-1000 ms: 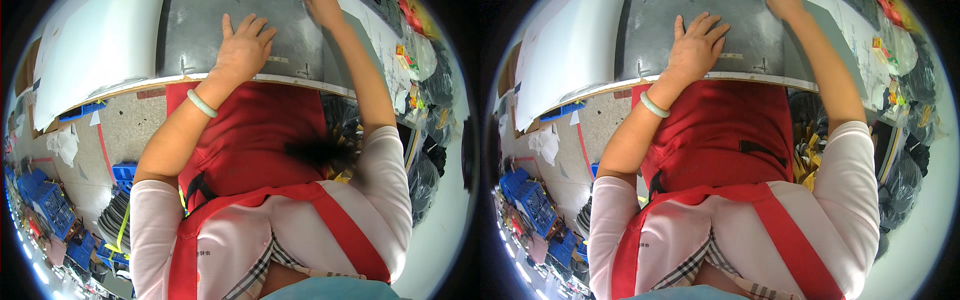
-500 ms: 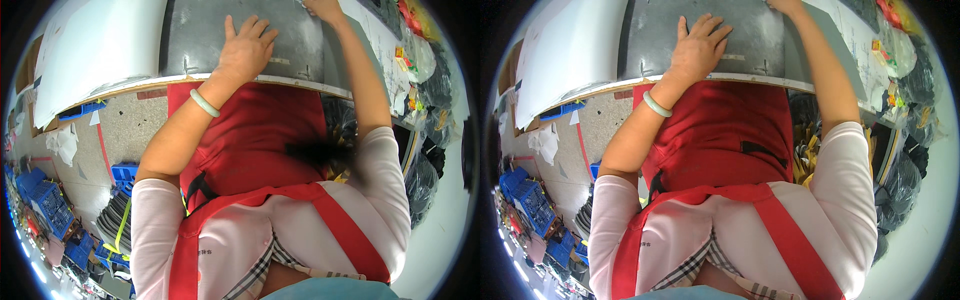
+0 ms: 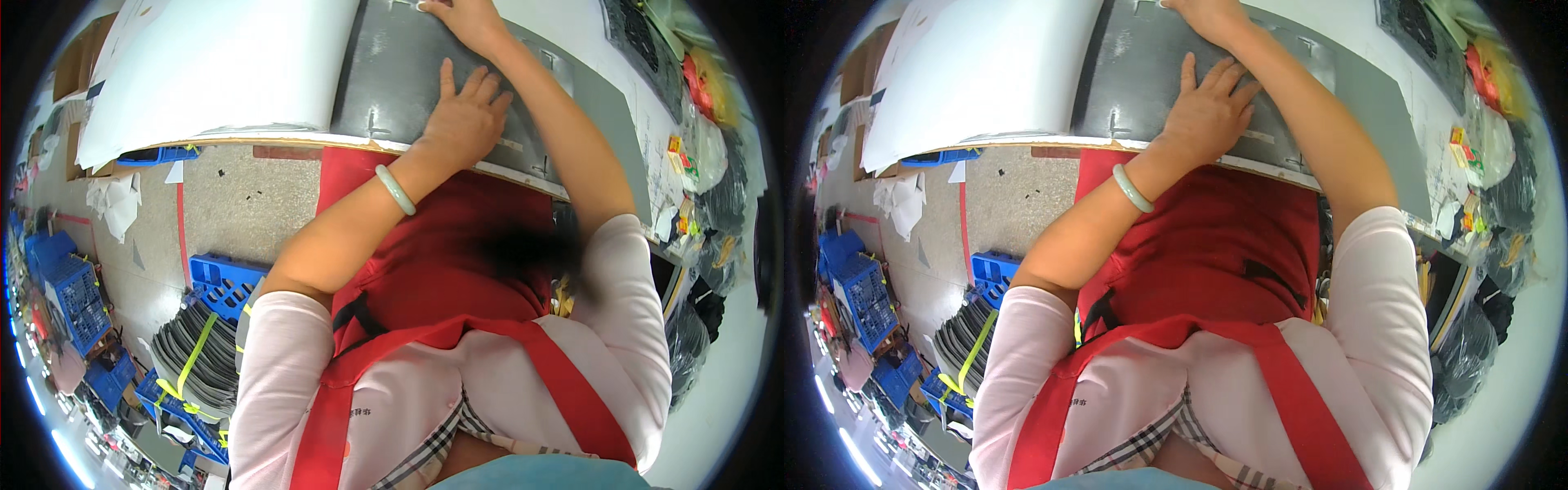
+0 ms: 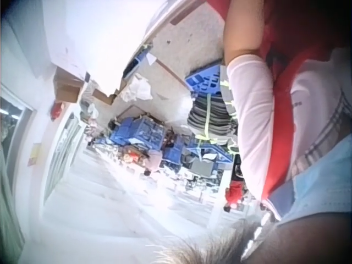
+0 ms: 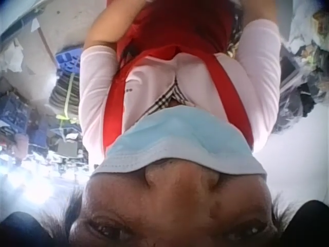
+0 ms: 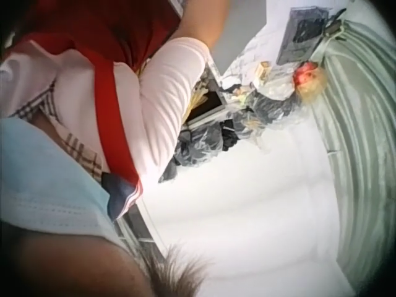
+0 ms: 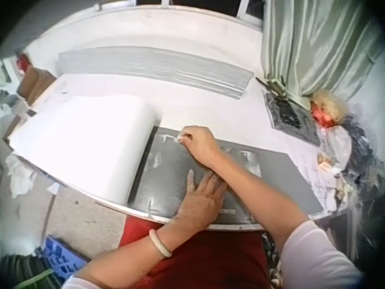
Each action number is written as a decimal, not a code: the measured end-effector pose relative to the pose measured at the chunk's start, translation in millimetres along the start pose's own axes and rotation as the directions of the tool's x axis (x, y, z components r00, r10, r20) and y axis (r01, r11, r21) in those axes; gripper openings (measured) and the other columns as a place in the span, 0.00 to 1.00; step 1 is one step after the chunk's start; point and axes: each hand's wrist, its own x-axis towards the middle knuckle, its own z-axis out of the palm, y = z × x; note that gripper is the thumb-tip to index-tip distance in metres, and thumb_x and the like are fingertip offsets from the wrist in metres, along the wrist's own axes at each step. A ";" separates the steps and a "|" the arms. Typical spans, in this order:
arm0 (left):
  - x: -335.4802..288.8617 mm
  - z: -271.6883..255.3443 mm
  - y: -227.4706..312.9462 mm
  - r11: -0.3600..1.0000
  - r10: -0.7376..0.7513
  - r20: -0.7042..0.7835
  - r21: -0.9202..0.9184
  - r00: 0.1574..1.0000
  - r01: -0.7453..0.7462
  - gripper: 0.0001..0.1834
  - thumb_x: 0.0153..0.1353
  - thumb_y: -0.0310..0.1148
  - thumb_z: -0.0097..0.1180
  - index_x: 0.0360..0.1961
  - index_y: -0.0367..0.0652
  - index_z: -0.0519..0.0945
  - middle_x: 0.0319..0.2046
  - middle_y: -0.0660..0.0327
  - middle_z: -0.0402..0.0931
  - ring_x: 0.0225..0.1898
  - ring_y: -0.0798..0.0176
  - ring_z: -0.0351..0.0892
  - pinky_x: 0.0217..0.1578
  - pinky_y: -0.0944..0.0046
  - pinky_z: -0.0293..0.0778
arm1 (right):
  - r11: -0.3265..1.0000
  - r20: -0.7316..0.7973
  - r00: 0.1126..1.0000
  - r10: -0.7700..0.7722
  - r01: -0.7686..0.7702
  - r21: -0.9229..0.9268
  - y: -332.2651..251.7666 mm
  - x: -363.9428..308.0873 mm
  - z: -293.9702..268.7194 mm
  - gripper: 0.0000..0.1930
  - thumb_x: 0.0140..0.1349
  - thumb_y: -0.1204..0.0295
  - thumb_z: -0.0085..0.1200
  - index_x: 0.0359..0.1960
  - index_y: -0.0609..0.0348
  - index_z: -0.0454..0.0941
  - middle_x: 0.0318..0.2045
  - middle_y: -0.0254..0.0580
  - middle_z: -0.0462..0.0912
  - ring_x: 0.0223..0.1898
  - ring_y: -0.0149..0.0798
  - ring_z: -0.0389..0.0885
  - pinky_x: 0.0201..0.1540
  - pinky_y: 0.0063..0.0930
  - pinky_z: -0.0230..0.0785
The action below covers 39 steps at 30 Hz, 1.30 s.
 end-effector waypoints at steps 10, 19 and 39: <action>2.2 -5.4 -1.6 1.000 0.013 0.021 -0.016 1.000 -0.012 0.23 0.69 0.41 0.55 0.63 0.45 0.76 0.67 0.54 0.65 0.74 0.50 0.58 0.69 0.21 0.47 | 0.991 0.119 0.989 -0.089 0.100 -0.086 -33.8 36.8 12.8 0.10 0.63 0.72 0.61 0.32 0.70 0.82 0.33 0.63 0.84 0.36 0.62 0.82 0.41 0.48 0.73; 2.4 -1.4 -2.2 0.997 0.038 0.005 -0.070 0.999 -0.037 0.22 0.71 0.40 0.48 0.59 0.39 0.79 0.64 0.51 0.68 0.73 0.48 0.58 0.68 0.18 0.44 | 0.939 0.135 0.973 0.187 -0.217 0.266 -8.8 37.3 18.7 0.06 0.59 0.75 0.59 0.28 0.68 0.81 0.22 0.51 0.82 0.25 0.43 0.84 0.32 0.37 0.76; -7.6 10.8 -8.3 0.997 0.068 -0.065 -0.030 0.996 -0.070 0.26 0.70 0.49 0.49 0.63 0.49 0.76 0.67 0.54 0.69 0.70 0.48 0.65 0.68 0.22 0.49 | 0.868 0.504 0.816 0.282 -0.441 0.228 -107.6 -71.4 17.4 0.08 0.63 0.69 0.63 0.34 0.63 0.82 0.22 0.33 0.80 0.23 0.24 0.78 0.26 0.19 0.73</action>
